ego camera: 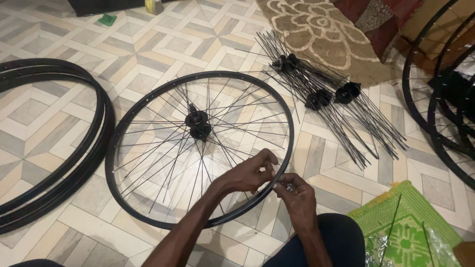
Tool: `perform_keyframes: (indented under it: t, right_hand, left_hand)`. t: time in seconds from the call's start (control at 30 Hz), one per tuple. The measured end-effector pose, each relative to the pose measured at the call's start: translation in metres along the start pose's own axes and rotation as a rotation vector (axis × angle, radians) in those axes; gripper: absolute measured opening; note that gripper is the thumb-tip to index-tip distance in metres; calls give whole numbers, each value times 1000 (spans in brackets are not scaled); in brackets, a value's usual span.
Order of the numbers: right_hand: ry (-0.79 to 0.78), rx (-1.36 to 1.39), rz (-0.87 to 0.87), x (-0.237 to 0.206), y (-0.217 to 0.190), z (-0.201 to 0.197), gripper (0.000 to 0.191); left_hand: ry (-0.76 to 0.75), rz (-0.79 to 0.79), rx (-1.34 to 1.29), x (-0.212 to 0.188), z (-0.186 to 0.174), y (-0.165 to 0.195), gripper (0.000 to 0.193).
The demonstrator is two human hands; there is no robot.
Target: The person assembles a bicycle wheel by inserting spokes into the hub and rim, then securing them with nipples. The person works methodically around the wheel, tightening each spoke by hand.
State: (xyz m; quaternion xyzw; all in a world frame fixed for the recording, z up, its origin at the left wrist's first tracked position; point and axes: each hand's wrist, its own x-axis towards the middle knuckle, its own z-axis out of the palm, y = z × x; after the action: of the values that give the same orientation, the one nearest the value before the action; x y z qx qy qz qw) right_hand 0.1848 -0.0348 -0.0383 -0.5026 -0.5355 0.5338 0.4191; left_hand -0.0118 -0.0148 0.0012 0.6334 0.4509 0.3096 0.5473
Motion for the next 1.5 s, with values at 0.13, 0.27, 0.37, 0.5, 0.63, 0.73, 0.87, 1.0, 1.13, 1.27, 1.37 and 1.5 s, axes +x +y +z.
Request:
perform_keyframes:
  t: [0.13,0.27,0.37,0.5,0.63,0.73,0.87,1.0,1.13,1.27,1.37,1.5]
  right_hand:
    - [-2,6,10,1,1,1,15]
    - [-3,-12,8,1,1,0,15]
    - [-2,-14,17,2,0,0,15]
    - [7,-35,71,2,-1,0,14]
    - [-4,-40,51,3,0,1,14]
    - [11,-65,88,4,3,1,12]
    - [57,9,123,8,9,1,12]
    - [118,70,146,13,13,1,12]
    - [111,164,136,15,18,1,17]
    - [147,395,87,16,24,-4,19]
    - [211,397,177,16,28,-9,19]
    - [193,310,242,16,31,-10,20]
  left_hand:
    - [10,2,38,1,1,-4,33]
    - [85,8,245,3,5,-7,27]
    - [-14,-29,-28,3,3,-8,35]
    - [33,-3,163,2,3,-8,30]
    - [93,-107,204,0,10,-6,27]
    - [207,86,307,-10,16,-1,24]
    - [337,454,610,-38,17,9,25]
    - [210,360,779,-71,13,14,32]
    - [93,138,637,-78,21,8,26]
    - [191,1,522,-64,33,-2,22]
    - [233,-17,520,-41,37,-8,26]
    - [280,113,332,-12,26,-15,24]
